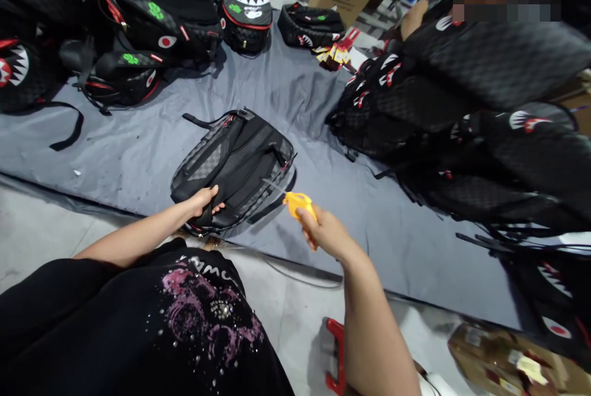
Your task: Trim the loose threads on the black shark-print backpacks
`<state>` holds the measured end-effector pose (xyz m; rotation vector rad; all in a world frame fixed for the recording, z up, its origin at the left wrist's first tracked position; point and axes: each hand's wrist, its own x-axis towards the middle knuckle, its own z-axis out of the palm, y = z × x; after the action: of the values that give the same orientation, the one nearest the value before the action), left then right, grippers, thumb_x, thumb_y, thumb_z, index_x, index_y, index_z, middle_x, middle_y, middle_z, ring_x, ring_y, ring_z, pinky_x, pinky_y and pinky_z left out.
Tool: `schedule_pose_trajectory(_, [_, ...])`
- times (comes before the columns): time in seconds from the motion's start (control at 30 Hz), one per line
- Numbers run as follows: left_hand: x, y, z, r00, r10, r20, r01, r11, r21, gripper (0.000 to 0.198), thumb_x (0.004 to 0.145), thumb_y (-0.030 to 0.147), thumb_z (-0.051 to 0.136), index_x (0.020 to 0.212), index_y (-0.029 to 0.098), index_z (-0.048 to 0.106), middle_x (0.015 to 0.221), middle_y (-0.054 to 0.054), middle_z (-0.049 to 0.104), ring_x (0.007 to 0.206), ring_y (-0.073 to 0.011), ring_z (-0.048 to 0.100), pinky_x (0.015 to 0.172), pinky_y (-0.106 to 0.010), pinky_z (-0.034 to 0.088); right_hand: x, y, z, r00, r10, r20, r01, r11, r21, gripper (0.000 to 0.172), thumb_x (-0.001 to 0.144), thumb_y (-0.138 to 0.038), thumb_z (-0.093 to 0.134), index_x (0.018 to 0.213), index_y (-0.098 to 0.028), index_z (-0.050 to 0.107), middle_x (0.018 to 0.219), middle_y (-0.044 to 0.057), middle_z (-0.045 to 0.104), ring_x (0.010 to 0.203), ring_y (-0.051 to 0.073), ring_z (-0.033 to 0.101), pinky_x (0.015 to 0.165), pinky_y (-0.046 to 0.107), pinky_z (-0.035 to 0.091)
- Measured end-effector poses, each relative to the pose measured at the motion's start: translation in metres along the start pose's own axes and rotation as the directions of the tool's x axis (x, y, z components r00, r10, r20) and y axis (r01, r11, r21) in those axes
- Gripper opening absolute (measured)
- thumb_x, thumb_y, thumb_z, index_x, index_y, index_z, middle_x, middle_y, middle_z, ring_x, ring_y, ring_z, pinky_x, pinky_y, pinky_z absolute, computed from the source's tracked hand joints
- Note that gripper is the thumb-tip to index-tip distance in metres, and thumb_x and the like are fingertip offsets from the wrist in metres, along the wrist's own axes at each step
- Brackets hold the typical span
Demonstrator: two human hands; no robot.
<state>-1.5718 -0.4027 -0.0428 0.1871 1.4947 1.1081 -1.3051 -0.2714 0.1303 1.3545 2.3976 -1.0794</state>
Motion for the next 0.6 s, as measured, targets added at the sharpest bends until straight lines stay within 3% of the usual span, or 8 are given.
schedule_pose_trajectory(0.07, [-0.003, -0.003, 0.007, 0.998, 0.066, -0.016, -0.064, 0.992, 0.113, 0.04, 0.099, 0.047, 0.034, 0.111, 0.014, 0.053, 0.065, -0.004, 0.064, 0.045, -0.0112, 0.053, 0.05, -0.022, 0.042, -0.001, -0.009, 0.003, 1.0, -0.008, -0.011, 0.008, 1.0, 0.005, 0.031, 0.097, -0.045, 0.036, 0.079, -0.021, 0.044, 0.049, -0.003, 0.056, 0.041, 0.012, 0.052, 0.05, 0.024, 0.042])
schedule_pose_trajectory(0.13, [-0.007, -0.004, 0.01, 0.991, 0.133, -0.022, -0.126, 0.973, 0.194, 0.04, 0.097, 0.048, 0.041, 0.118, 0.016, 0.054, 0.077, -0.006, 0.068, 0.057, -0.0134, 0.06, 0.059, -0.025, 0.047, -0.002, -0.02, 0.007, 0.99, 0.075, -0.116, -0.082, 0.995, -0.057, 0.029, 0.097, -0.043, 0.037, 0.081, -0.021, 0.047, 0.048, -0.003, 0.055, 0.04, 0.012, 0.052, 0.05, 0.024, 0.039])
schedule_pose_trajectory(0.23, [-0.017, -0.002, 0.01, 0.96, 0.28, -0.01, -0.248, 0.866, 0.434, 0.05, 0.093, 0.046, 0.05, 0.137, 0.022, 0.049, 0.111, -0.012, 0.066, 0.097, -0.0229, 0.065, 0.086, -0.032, 0.047, -0.004, -0.037, 0.018, 0.986, 0.126, -0.11, -0.137, 0.987, -0.09, 0.029, 0.097, -0.043, 0.039, 0.087, -0.019, 0.051, 0.049, -0.002, 0.056, 0.041, 0.013, 0.053, 0.051, 0.024, 0.039])
schedule_pose_trajectory(0.33, [-0.028, 0.0, 0.009, 0.89, 0.448, 0.083, -0.325, 0.495, 0.806, 0.07, 0.09, 0.051, 0.051, 0.153, 0.03, 0.026, 0.127, -0.017, 0.053, 0.118, -0.0334, 0.054, 0.094, -0.043, 0.044, -0.008, -0.05, 0.031, 0.955, 0.198, -0.221, -0.226, 0.968, -0.111, 0.033, 0.097, -0.045, 0.038, 0.1, -0.017, 0.056, 0.053, 0.0, 0.058, 0.045, 0.015, 0.054, 0.053, 0.025, 0.039])
schedule_pose_trajectory(0.37, [-0.031, 0.001, 0.009, 0.872, 0.473, 0.127, -0.325, 0.364, 0.873, 0.074, 0.09, 0.054, 0.05, 0.154, 0.032, 0.021, 0.127, -0.017, 0.05, 0.118, -0.0351, 0.052, 0.092, -0.044, 0.045, -0.009, -0.053, 0.036, 0.938, 0.22, -0.267, -0.261, 0.957, -0.128, 0.035, 0.097, -0.045, 0.038, 0.105, -0.017, 0.057, 0.055, 0.001, 0.06, 0.047, 0.016, 0.056, 0.053, 0.025, 0.038])
schedule_pose_trajectory(0.43, [-0.035, 0.002, 0.01, 0.853, 0.481, 0.201, -0.337, 0.214, 0.917, 0.077, 0.088, 0.059, 0.05, 0.154, 0.035, 0.018, 0.127, -0.016, 0.046, 0.118, -0.0355, 0.05, 0.089, -0.044, 0.046, -0.013, -0.055, 0.045, 0.921, 0.25, -0.298, -0.306, 0.938, -0.162, 0.039, 0.097, -0.046, 0.038, 0.111, -0.016, 0.059, 0.062, 0.004, 0.063, 0.054, 0.018, 0.059, 0.055, 0.026, 0.038])
schedule_pose_trajectory(0.5, [-0.036, 0.004, 0.009, 0.852, 0.453, 0.261, -0.364, 0.157, 0.918, 0.076, 0.088, 0.062, 0.047, 0.154, 0.036, 0.02, 0.127, -0.016, 0.045, 0.118, -0.0348, 0.048, 0.09, -0.044, 0.046, -0.018, -0.055, 0.058, 0.897, 0.293, -0.332, -0.366, 0.913, -0.182, 0.042, 0.097, -0.048, 0.038, 0.114, -0.016, 0.059, 0.07, 0.008, 0.067, 0.062, 0.021, 0.063, 0.056, 0.026, 0.038])
schedule_pose_trajectory(0.6, [-0.037, 0.012, -0.004, 0.85, 0.406, 0.335, -0.436, 0.186, 0.881, 0.067, 0.09, 0.063, 0.041, 0.149, 0.03, 0.037, 0.135, -0.017, 0.043, 0.123, -0.0358, 0.044, 0.096, -0.048, 0.043, -0.03, -0.052, 0.087, 0.88, 0.322, -0.35, -0.399, 0.9, -0.175, 0.043, 0.097, -0.049, 0.038, 0.116, -0.017, 0.06, 0.084, 0.011, 0.07, 0.078, 0.024, 0.066, 0.059, 0.026, 0.039])
